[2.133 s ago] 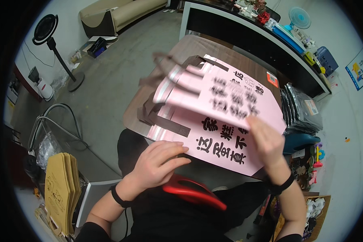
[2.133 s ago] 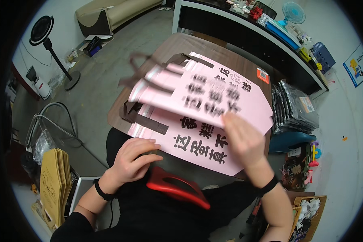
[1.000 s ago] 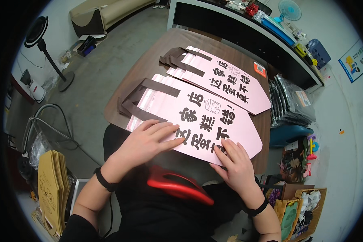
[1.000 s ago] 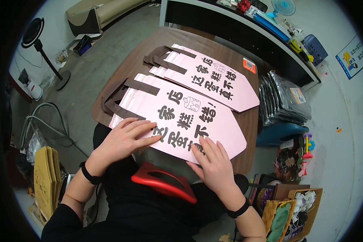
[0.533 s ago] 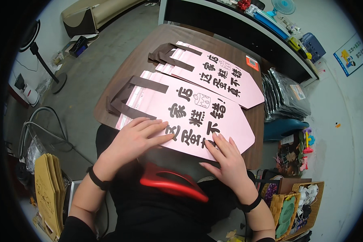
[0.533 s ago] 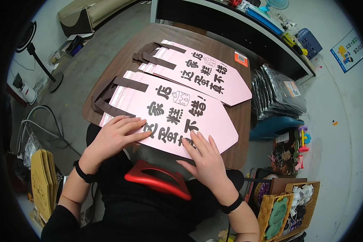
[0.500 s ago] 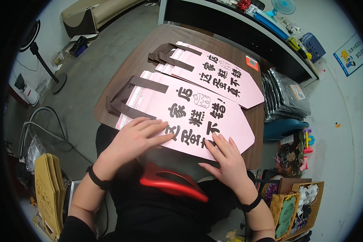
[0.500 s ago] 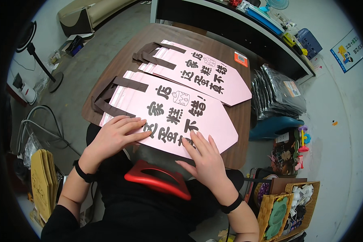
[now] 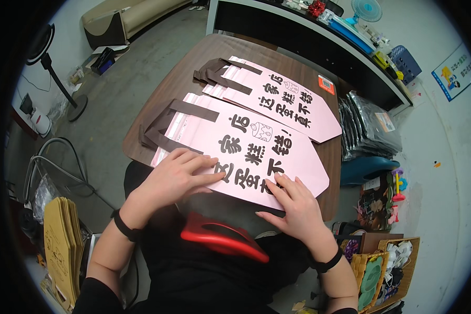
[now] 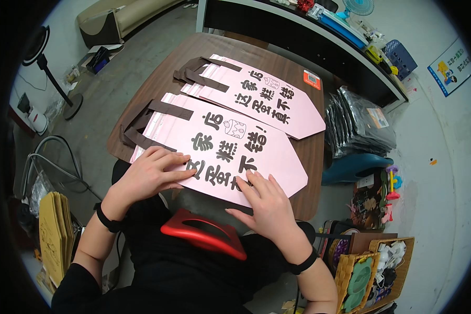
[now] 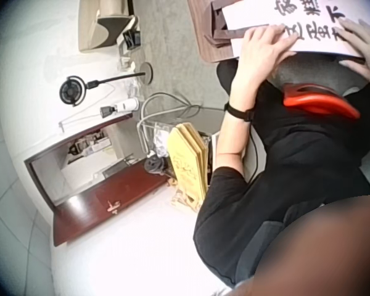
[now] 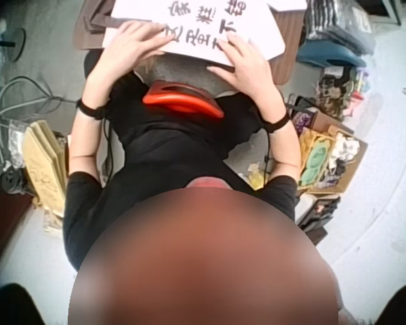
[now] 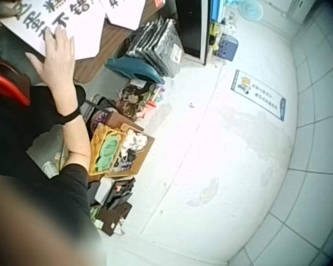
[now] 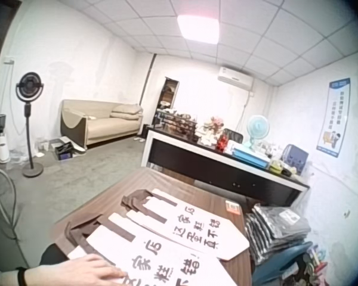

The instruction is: Sorting and stacking pink paper shopping bags on a desk.

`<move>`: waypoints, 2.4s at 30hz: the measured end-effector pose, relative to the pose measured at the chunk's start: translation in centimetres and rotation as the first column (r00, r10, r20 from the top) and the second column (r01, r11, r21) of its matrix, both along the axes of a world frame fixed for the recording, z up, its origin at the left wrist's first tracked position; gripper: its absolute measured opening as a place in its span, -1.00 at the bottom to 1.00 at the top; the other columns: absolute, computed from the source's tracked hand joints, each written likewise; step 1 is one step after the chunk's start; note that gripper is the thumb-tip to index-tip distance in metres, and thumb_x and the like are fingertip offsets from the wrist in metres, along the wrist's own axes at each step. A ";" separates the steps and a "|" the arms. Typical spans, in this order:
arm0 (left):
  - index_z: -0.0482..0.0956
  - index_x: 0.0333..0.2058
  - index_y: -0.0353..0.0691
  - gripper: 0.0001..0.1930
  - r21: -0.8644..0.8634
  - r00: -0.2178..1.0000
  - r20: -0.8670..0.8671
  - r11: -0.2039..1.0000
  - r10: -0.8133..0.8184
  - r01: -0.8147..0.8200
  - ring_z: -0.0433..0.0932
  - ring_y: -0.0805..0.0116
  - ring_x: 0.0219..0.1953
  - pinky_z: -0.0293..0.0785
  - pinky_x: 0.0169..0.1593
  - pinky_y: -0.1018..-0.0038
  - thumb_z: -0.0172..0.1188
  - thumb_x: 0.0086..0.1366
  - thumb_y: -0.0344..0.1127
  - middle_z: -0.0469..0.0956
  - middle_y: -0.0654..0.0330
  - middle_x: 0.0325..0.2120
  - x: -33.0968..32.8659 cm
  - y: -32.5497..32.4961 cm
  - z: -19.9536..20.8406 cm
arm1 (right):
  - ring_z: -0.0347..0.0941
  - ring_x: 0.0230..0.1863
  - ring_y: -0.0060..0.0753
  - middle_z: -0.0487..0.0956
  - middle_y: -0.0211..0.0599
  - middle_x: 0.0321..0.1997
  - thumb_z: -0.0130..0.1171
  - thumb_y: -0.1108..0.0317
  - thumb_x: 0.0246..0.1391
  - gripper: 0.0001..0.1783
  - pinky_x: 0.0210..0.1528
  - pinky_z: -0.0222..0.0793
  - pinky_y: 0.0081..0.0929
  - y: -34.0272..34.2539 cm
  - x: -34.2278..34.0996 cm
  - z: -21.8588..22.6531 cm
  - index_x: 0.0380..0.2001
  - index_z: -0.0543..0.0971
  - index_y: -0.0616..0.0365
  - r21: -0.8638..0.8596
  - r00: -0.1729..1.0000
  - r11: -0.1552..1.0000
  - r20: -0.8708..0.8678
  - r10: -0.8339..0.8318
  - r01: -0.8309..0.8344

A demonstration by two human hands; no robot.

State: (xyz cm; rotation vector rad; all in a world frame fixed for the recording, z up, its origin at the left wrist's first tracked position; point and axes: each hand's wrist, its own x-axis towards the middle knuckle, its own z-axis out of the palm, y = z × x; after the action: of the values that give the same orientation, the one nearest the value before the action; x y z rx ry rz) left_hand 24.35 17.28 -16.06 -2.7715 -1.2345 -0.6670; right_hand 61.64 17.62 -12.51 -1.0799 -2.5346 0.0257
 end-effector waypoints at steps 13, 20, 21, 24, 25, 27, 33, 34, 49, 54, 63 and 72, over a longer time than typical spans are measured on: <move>0.81 0.31 0.26 -0.53 -0.123 0.991 0.134 0.992 -0.005 0.022 0.69 0.22 0.27 0.48 0.48 0.13 0.53 0.46 -0.02 0.70 0.30 0.33 0.2 -0.1 -0.5 | 0.61 0.48 0.17 0.65 0.03 0.46 0.39 0.14 0.53 -0.47 0.53 0.54 -0.07 14.7 0.9 3.7 0.39 0.67 0.21 -0.152 0.991 0.981 -0.051 -0.126 0.117; 0.81 0.33 0.28 -0.49 -0.130 0.985 0.174 0.991 -0.004 0.027 0.66 0.26 0.24 0.45 0.50 0.15 0.54 0.43 0.00 0.70 0.37 0.32 0.7 -0.2 -1.0 | 0.54 0.59 0.27 0.53 0.26 0.64 0.49 -0.08 0.45 -0.11 0.62 0.47 -0.03 23.3 0.6 0.4 0.63 0.50 0.19 -0.215 0.989 0.970 0.124 -0.085 0.110; 0.81 0.32 0.27 -0.50 -0.108 0.984 0.179 0.994 -0.001 0.021 0.66 0.27 0.25 0.47 0.48 0.19 0.55 0.42 0.00 0.71 0.39 0.31 0.8 -0.3 -0.9 | 0.53 0.60 0.27 0.54 0.27 0.64 0.49 -0.10 0.45 -0.07 0.62 0.48 -0.03 23.7 -0.1 0.4 0.65 0.47 0.21 -0.291 0.984 0.946 0.148 -0.101 0.141; 0.82 0.30 0.27 -0.51 -0.085 0.981 0.194 0.996 0.011 0.005 0.66 0.31 0.27 0.49 0.45 0.25 0.55 0.41 0.01 0.72 0.40 0.30 1.4 -0.7 -1.0 | 0.55 0.57 0.28 0.55 0.31 0.61 0.47 -0.12 0.47 -0.04 0.58 0.52 -0.02 24.9 1.0 0.0 0.66 0.42 0.28 -0.267 0.961 0.944 0.244 -0.127 0.192; 0.82 0.30 0.27 -0.51 -0.088 0.979 0.201 0.996 0.021 -0.003 0.66 0.31 0.27 0.49 0.45 0.25 0.55 0.41 0.01 0.72 0.40 0.30 1.3 -0.7 -1.2 | 0.58 0.54 0.30 0.57 0.31 0.60 0.45 -0.11 0.49 -0.07 0.56 0.54 -0.01 24.3 0.2 0.5 0.64 0.44 0.28 -0.294 0.960 0.937 0.255 -0.114 0.190; 0.82 0.29 0.27 -0.51 -0.093 0.977 0.212 0.996 0.036 -0.017 0.66 0.31 0.27 0.49 0.45 0.25 0.55 0.41 0.01 0.72 0.41 0.30 1.0 -0.6 -1.7 | 0.66 0.43 0.36 0.59 0.32 0.56 0.37 -0.09 0.56 -0.18 0.50 0.59 0.05 24.4 0.1 0.1 0.59 0.48 0.29 -0.291 0.959 0.945 0.276 -0.066 0.148; 0.82 0.28 0.27 -0.51 -0.096 0.969 0.244 0.995 0.049 -0.026 0.67 0.34 0.27 0.49 0.45 0.26 0.56 0.40 0.01 0.72 0.42 0.29 1.0 -0.4 -2.9 | 0.78 0.12 0.44 0.82 0.30 0.06 0.21 0.28 0.60 -0.46 0.21 0.69 0.15 24.1 -1.5 3.8 0.54 0.56 0.11 -0.193 0.878 0.946 0.456 -0.149 0.261; 0.82 0.28 0.27 -0.51 -0.089 0.969 0.245 0.996 0.044 -0.023 0.67 0.34 0.27 0.49 0.44 0.26 0.56 0.39 0.01 0.72 0.42 0.29 1.1 -0.3 -2.8 | 0.78 0.12 0.44 0.82 0.30 0.06 0.21 0.28 0.60 -0.46 0.21 0.69 0.15 24.4 -0.8 3.4 0.54 0.56 0.11 -0.187 0.876 0.946 0.457 -0.155 0.265; 0.82 0.29 0.29 -0.50 -0.054 0.980 0.200 0.999 0.008 0.003 0.67 0.31 0.26 0.47 0.48 0.20 0.56 0.39 0.01 0.72 0.42 0.29 1.2 -0.3 -2.0 | 0.71 0.41 0.20 0.74 0.05 0.43 0.15 0.73 0.40 -0.27 0.43 0.66 -0.02 19.4 1.1 6.3 0.58 0.57 0.04 0.312 0.974 0.924 -0.113 -0.195 0.221; 0.80 0.36 0.32 -0.48 -0.055 0.982 0.188 0.998 -0.004 0.015 0.65 0.29 0.21 0.44 0.46 0.18 0.51 0.45 0.05 0.70 0.40 0.34 0.7 0.0 -2.6 | 0.68 0.47 0.22 0.70 0.12 0.48 0.09 0.81 0.39 -0.23 0.47 0.63 -0.02 13.4 -0.1 9.4 0.59 0.58 0.08 0.551 0.965 0.830 0.165 -0.205 0.082; 0.81 0.32 0.12 -0.51 -0.078 0.987 0.163 0.997 -0.008 0.021 0.74 -0.09 0.29 0.66 0.35 0.07 0.50 0.50 0.07 0.79 0.09 0.22 0.2 0.9 -3.0 | 0.59 0.53 0.27 0.57 0.23 0.55 0.22 0.59 0.32 -0.28 0.58 0.50 0.22 0.7 -4.1 0.5 0.55 0.59 0.19 0.059 0.998 0.997 -0.035 -0.049 0.051; 0.78 0.27 -0.03 -0.50 -0.079 0.993 0.028 0.990 0.115 -0.113 0.68 -0.11 0.35 0.54 0.49 0.01 0.51 0.50 0.06 0.78 0.07 0.22 -1.0 -2.0 1.0 | 0.38 0.72 0.28 0.47 0.21 0.67 0.21 0.41 0.53 -0.32 0.67 0.33 0.41 0.4 -4.0 -4.0 0.65 0.46 0.18 -0.085 0.999 0.996 -0.035 -0.027 0.024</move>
State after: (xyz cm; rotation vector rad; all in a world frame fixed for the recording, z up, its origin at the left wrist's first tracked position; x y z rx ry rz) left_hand 23.31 15.24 -15.02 -2.7347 -1.4428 -0.6712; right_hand 57.65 17.99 -16.48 -1.1327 -2.5074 0.1451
